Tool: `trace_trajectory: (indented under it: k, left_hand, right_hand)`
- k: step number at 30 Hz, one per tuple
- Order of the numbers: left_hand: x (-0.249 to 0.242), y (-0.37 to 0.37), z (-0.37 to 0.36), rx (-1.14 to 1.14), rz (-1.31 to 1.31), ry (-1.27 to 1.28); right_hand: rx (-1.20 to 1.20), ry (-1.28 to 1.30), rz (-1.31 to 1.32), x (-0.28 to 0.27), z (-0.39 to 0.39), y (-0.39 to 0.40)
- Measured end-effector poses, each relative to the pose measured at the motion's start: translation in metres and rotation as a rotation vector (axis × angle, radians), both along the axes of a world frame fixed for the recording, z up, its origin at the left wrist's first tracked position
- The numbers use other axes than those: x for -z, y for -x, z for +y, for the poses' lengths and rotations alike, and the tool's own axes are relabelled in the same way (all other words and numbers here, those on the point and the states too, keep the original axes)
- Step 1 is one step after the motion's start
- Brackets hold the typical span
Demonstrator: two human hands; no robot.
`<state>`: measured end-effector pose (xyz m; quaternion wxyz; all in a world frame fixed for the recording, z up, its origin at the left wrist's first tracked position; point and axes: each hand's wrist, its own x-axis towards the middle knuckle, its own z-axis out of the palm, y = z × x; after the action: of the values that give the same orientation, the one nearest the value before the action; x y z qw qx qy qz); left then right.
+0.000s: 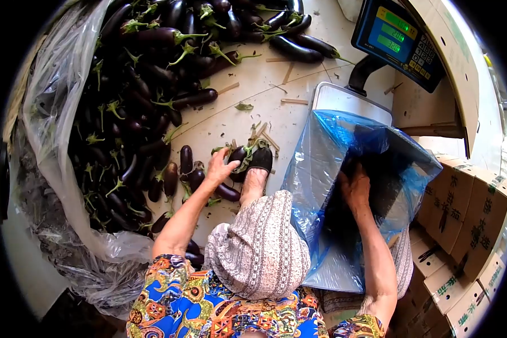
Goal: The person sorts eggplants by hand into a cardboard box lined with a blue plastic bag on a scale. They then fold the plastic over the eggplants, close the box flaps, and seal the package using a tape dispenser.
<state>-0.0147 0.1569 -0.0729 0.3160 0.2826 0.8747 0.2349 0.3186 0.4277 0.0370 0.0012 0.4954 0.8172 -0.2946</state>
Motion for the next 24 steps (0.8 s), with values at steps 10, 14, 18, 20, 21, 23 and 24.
trace_trajectory:
  k: [10, 14, 18, 20, 21, 23, 24]
  left_hand:
    - [-0.071, 0.038, 0.028, -0.013, -0.115, -0.269]
    - [-0.158, 0.032, 0.059, 0.396, 0.238, -0.483]
    - [-0.203, 0.012, 0.085, 0.522, 0.314, -0.619]
    - [-0.22, 0.002, 0.092, 0.552, 0.29, -0.707]
    - [-0.222, -0.002, 0.094, 0.565, 0.306, -0.715]
    - [-0.211, -0.001, 0.091, 0.552, 0.323, -0.702]
    - [-0.203, 0.0, 0.087, 0.558, 0.365, -0.645]
  right_hand:
    - [-0.209, 0.141, -0.231, -0.122, -0.009, 0.041]
    - [-0.268, 0.362, 0.192, -0.191, -0.027, 0.077]
    - [-0.584, -0.2, 0.365, -0.198, -0.045, 0.136]
    - [-0.651, -0.184, -0.021, -0.18, -0.053, 0.158]
    - [-0.693, -0.194, -0.233, -0.164, -0.052, 0.166]
    - [-0.645, -0.207, -0.094, -0.154, -0.047, 0.164]
    - [-0.648, -0.163, -0.107, -0.155, -0.046, 0.162]
